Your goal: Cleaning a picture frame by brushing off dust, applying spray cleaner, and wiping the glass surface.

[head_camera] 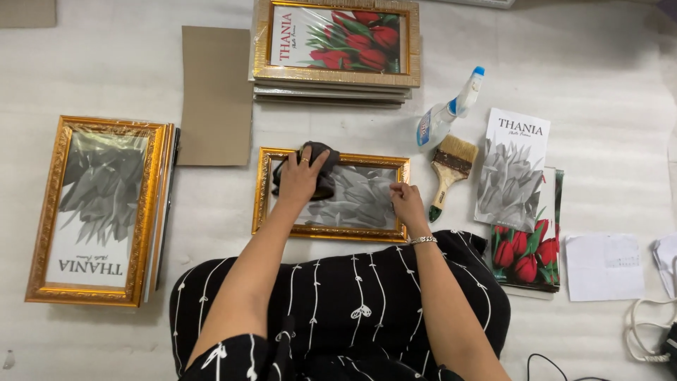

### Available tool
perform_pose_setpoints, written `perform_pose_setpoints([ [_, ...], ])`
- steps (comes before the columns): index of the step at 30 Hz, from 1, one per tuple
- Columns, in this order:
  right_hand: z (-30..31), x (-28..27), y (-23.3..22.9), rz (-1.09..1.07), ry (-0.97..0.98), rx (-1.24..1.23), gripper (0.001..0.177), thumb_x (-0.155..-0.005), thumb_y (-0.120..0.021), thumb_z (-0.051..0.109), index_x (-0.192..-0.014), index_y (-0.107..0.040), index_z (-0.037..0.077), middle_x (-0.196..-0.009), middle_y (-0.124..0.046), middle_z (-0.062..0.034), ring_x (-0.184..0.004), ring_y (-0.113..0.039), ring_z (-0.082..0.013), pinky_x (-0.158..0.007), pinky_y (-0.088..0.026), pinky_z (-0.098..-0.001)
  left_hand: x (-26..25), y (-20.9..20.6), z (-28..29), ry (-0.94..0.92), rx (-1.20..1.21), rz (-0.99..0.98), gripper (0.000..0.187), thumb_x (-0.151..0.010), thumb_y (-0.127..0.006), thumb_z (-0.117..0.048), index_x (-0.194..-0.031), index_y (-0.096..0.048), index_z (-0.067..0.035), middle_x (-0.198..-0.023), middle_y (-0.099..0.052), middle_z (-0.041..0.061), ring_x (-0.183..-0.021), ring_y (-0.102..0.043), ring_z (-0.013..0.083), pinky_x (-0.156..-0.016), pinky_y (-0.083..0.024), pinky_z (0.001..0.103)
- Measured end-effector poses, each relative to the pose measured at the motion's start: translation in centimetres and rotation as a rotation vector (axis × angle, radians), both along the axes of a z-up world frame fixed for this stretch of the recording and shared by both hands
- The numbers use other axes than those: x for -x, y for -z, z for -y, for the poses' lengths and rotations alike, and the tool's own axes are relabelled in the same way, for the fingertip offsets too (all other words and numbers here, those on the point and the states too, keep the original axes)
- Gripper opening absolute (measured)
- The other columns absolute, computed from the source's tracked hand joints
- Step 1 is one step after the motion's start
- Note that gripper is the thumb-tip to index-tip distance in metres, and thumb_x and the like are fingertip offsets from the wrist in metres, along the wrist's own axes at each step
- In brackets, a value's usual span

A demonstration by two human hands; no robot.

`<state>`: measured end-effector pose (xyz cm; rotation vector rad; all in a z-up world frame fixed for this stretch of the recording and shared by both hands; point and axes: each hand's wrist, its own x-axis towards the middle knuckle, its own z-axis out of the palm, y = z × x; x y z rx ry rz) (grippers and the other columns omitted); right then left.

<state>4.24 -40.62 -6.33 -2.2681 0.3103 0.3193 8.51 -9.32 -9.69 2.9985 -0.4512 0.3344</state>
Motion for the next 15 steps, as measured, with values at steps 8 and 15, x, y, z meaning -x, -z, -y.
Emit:
perform_pose_setpoints([
  [8,-0.1,-0.1,0.1,-0.021,-0.016,0.028,0.029,-0.091,-0.063,0.023,-0.117,-0.073,0.017,-0.109,-0.059,-0.0162,-0.111,-0.064,-0.0407,-0.097,-0.052,-0.046,11.4,-3.7,-4.0,0.178,-0.031,-0.316,0.051,-0.094,-0.055,-0.027,-0.144,-0.047,-0.036,-0.136,-0.052,0.012,-0.113,-0.056,0.0399,-0.084,-0.057,0.047],
  [15,0.1,-0.3,1.4,-0.024,-0.009,0.06,0.027,-0.091,-0.065,0.028,-0.116,-0.073,0.02,-0.108,-0.058,-0.0132,-0.112,-0.064,-0.0374,-0.099,-0.051,-0.0443,7.7,-3.4,-6.4,0.191,-0.115,-0.07,0.048,-0.101,-0.043,-0.023,-0.146,-0.045,-0.04,-0.128,-0.059,0.01,-0.107,-0.062,0.0347,-0.084,-0.053,0.045],
])
